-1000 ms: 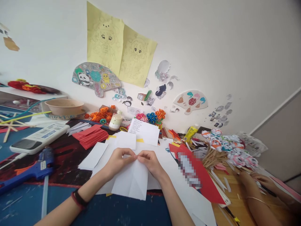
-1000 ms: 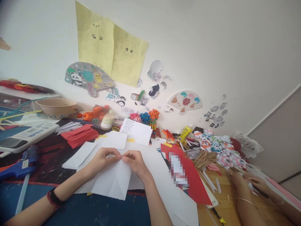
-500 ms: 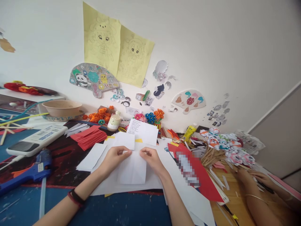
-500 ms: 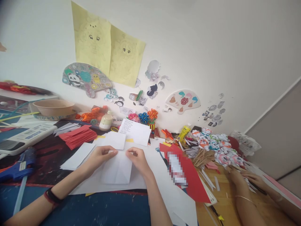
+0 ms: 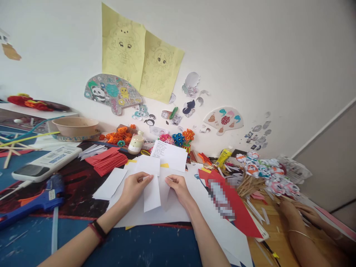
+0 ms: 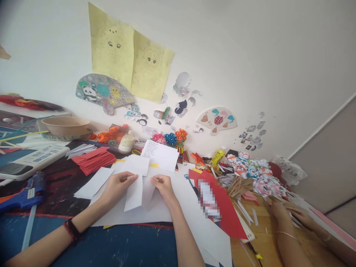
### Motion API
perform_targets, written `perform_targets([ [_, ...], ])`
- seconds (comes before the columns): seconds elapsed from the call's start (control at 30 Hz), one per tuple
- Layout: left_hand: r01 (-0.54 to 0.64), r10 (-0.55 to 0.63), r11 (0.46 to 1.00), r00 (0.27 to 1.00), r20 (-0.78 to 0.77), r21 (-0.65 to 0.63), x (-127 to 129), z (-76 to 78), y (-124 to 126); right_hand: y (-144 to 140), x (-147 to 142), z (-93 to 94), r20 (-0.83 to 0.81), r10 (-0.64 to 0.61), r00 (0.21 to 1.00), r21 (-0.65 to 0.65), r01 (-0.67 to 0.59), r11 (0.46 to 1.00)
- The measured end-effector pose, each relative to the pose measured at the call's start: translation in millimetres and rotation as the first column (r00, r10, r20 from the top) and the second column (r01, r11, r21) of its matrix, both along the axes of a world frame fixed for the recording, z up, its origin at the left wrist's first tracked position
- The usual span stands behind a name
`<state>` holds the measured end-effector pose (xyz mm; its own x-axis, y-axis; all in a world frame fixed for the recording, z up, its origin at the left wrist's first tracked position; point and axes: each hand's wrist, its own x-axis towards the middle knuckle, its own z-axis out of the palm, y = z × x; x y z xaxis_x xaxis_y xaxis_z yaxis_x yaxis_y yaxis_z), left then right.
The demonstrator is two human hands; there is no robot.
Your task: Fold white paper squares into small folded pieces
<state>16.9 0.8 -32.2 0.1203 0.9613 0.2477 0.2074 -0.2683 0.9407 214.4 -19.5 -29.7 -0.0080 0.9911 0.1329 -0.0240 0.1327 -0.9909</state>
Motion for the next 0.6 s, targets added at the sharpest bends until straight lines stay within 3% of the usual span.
perform_targets([
  [0.2,0.023,-0.019,0.999,0.991,0.129,-0.034,2.6,6.3,-3.4,-4.2,-5.6,4.0,-0.074,0.139,0.988,-0.038,-0.142,0.989],
  [0.37,0.155,-0.132,0.979,0.977,0.167,-0.133,3.5,6.5,-3.0,-3.4,-5.8,5.5,-0.095,-0.001,0.996,0.024,0.003,1.000],
  [0.6,0.049,-0.041,0.996,0.993,0.110,-0.070,3.8,8.6,-6.7,-9.5,-12.3,5.7,-0.062,0.151,0.987,-0.019,-0.152,0.988],
])
